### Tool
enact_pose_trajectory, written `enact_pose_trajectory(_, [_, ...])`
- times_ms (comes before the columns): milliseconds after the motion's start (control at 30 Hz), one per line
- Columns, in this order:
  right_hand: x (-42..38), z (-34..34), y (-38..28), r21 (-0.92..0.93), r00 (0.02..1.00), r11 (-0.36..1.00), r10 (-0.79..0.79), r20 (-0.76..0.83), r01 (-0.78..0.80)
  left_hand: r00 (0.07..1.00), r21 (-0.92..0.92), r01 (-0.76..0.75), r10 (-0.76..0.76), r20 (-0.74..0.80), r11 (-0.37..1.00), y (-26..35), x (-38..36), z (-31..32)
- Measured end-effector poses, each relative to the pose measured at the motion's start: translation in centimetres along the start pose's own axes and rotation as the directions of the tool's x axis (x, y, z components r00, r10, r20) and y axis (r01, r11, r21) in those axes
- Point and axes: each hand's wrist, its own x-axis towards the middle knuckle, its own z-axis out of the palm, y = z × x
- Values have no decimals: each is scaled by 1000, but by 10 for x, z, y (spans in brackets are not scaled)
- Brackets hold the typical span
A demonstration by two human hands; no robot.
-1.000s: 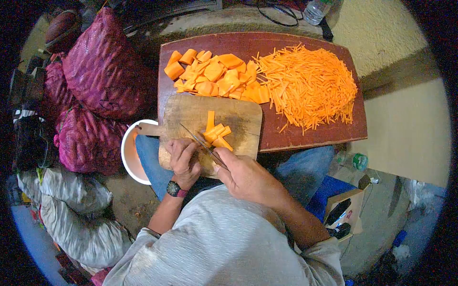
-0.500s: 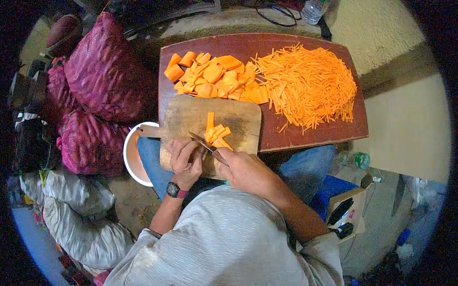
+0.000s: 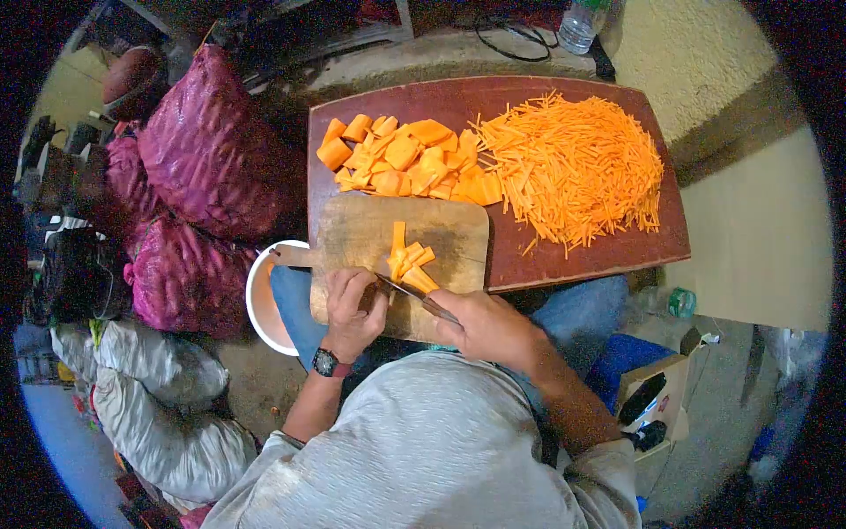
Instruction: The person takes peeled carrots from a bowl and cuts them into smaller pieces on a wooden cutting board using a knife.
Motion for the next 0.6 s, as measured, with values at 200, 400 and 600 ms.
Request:
enact_pose_trajectory(200, [43, -45, 34, -166, 989, 981, -119, -85, 104, 1000, -13, -30, 30, 1, 999, 1, 5, 0])
enact_pose_trajectory(400, [88, -101, 33, -242, 979, 968, -106, -172, 62, 999, -43, 44, -44, -3, 998, -2, 2, 0])
enact_pose_trajectory(600, [33, -40, 10, 25, 928, 994, -92, -362, 108, 985, -124, 174, -171, 33, 977, 7, 8, -3])
